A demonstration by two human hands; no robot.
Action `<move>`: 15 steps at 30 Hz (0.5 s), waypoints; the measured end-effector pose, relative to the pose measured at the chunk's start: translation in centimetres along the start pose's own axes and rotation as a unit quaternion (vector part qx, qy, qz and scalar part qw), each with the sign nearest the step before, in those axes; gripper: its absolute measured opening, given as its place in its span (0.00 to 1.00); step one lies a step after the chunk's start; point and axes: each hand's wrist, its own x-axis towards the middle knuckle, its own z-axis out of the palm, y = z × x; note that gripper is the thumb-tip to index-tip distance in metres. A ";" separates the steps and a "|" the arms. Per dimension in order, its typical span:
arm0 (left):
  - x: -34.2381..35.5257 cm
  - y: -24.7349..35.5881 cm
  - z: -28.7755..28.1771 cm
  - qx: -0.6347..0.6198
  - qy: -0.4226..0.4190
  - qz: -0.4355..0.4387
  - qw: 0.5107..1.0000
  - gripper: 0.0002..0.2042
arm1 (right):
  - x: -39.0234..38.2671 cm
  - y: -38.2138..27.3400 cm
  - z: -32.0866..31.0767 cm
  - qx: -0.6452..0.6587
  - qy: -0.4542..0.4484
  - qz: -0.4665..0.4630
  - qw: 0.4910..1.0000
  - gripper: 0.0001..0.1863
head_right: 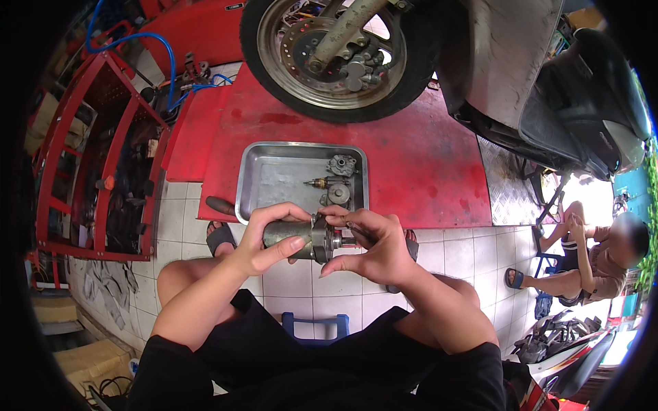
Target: The person disassembles a cylindrical scooter part using a screwdriver, removes internal components, and places them in a metal tray. They then reassemble the part by inserting the components back into the housing.
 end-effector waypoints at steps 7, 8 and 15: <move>0.9 -0.9 0.0 0.192 -0.003 0.214 0.958 0.20 | -0.3 -0.7 -0.9 0.014 0.026 0.135 0.990 0.36; 1.0 -1.0 0.3 0.226 -0.003 0.254 0.940 0.22 | -0.5 -0.8 -1.1 0.020 0.035 0.188 0.981 0.38; 0.9 -1.2 1.2 0.329 0.045 0.361 0.871 0.27 | -0.2 -0.8 -1.2 0.069 0.058 0.188 0.978 0.28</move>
